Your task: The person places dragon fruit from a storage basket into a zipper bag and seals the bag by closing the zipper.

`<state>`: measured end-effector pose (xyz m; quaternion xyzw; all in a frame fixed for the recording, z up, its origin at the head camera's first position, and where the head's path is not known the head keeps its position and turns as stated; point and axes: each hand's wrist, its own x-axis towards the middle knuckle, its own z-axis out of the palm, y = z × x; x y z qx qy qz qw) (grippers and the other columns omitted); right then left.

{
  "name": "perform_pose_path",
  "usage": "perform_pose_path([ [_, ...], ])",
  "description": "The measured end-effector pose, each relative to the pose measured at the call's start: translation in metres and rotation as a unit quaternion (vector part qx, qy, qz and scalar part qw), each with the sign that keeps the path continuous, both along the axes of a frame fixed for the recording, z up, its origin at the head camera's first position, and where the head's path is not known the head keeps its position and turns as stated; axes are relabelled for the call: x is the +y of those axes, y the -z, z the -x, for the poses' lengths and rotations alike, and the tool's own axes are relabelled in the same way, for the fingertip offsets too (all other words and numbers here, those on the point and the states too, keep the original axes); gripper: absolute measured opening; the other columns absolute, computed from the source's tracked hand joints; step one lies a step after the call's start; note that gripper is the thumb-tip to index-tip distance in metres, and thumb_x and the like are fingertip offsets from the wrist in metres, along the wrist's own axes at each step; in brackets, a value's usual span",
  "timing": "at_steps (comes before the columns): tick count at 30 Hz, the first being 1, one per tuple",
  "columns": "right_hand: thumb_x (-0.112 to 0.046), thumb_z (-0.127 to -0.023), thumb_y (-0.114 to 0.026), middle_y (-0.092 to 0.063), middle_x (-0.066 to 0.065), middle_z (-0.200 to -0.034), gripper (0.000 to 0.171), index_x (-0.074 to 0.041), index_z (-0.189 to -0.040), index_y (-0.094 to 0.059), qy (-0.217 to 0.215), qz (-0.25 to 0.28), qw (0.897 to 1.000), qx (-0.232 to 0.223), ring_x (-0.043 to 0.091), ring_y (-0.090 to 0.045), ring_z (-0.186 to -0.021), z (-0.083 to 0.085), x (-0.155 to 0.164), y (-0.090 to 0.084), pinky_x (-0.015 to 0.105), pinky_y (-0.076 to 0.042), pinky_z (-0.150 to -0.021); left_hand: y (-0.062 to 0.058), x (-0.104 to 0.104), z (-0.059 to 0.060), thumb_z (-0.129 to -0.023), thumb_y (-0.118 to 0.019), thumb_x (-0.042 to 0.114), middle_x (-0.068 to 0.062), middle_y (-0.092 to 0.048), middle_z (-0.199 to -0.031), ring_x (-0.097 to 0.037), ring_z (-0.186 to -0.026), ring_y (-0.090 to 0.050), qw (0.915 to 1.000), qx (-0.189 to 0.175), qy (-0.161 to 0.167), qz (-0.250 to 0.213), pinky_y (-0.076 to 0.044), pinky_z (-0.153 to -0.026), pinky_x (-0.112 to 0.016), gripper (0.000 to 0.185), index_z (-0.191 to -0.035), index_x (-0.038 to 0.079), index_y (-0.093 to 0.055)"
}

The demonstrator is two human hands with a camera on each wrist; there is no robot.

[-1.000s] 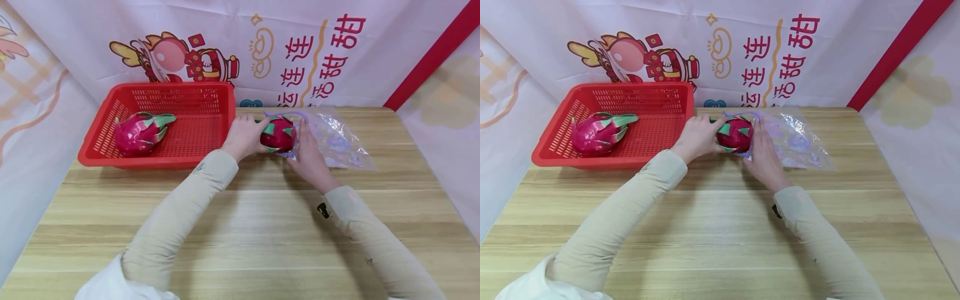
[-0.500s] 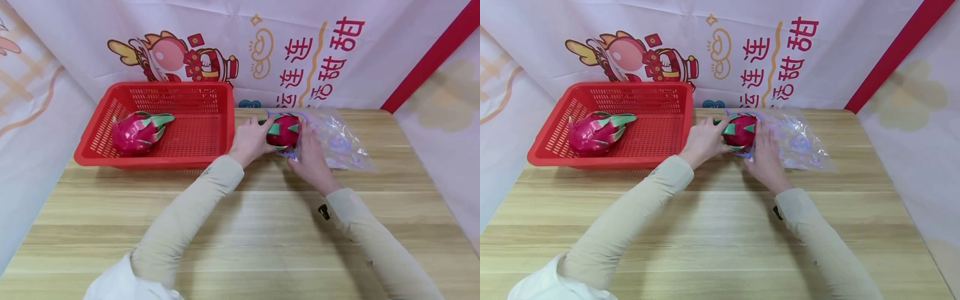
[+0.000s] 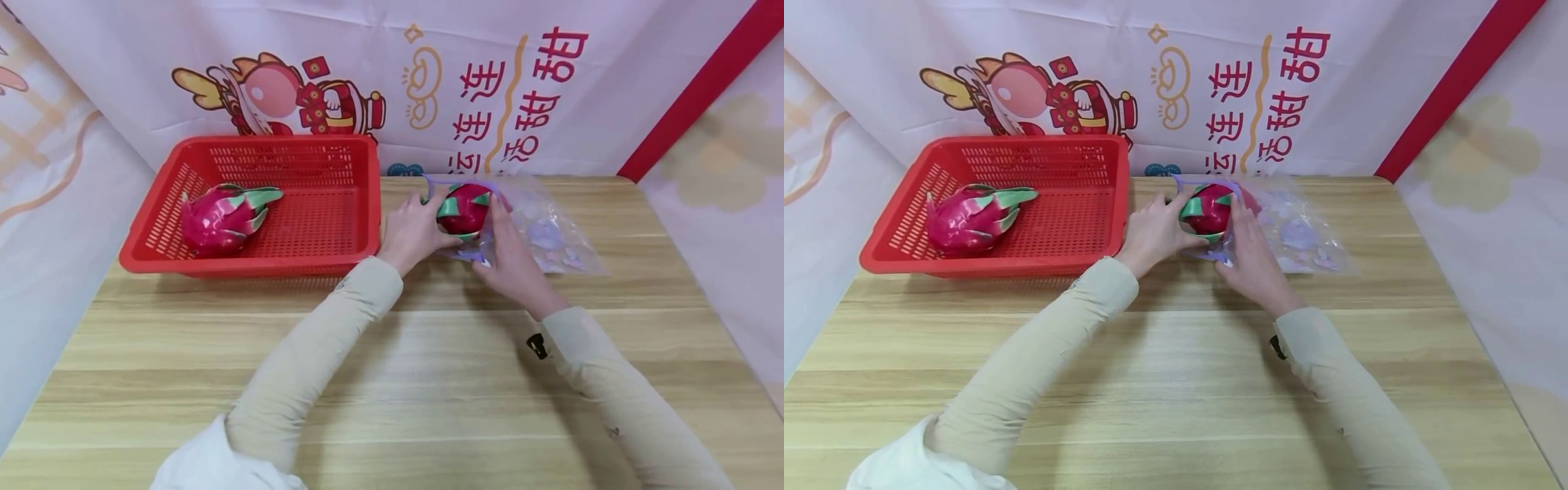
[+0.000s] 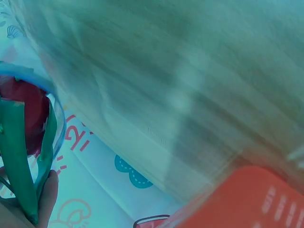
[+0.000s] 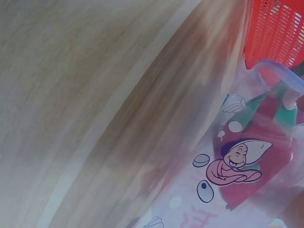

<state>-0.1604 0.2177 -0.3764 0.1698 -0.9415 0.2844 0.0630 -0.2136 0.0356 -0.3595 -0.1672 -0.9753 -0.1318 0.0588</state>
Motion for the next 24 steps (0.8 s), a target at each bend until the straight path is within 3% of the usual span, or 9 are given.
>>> perform_pose_path([
  [16,-0.007,-0.076,-0.069,-0.006,0.020,-0.160,0.110,-0.010,-0.153,0.010,-0.030,-0.017,0.999,0.005,0.042,-0.019,-0.145,-0.004,-0.009,0.000,0.057,-0.022,-0.116,0.011,0.005,0.004,-0.074,-0.072,0.059,-0.015,-0.056,-0.130,-0.026,-0.115,-0.058,0.9989,-0.038,0.003,-0.028,-0.054,-0.089,-0.044,0.081,-0.142,0.025,-0.043],
  [21,-0.006,-0.077,-0.068,-0.008,0.021,-0.160,0.109,-0.009,-0.153,0.009,-0.023,-0.007,1.000,0.009,0.041,-0.019,-0.145,-0.002,-0.008,-0.002,0.056,-0.022,-0.117,0.012,0.010,0.006,-0.075,-0.071,0.059,-0.017,-0.053,-0.132,-0.028,-0.116,-0.056,0.9985,-0.052,-0.003,-0.018,-0.055,-0.088,-0.045,0.082,-0.143,0.025,-0.039],
  [24,-0.005,-0.076,-0.068,-0.008,0.023,-0.159,0.108,-0.008,-0.153,0.008,-0.011,0.008,1.000,0.015,0.042,-0.018,-0.145,0.001,-0.006,-0.005,0.056,-0.021,-0.117,0.012,0.014,0.006,-0.076,-0.071,0.058,-0.018,-0.053,-0.133,-0.030,-0.115,-0.056,0.9991,-0.041,0.015,-0.002,-0.056,-0.085,-0.044,0.083,-0.144,0.026,-0.036],
])
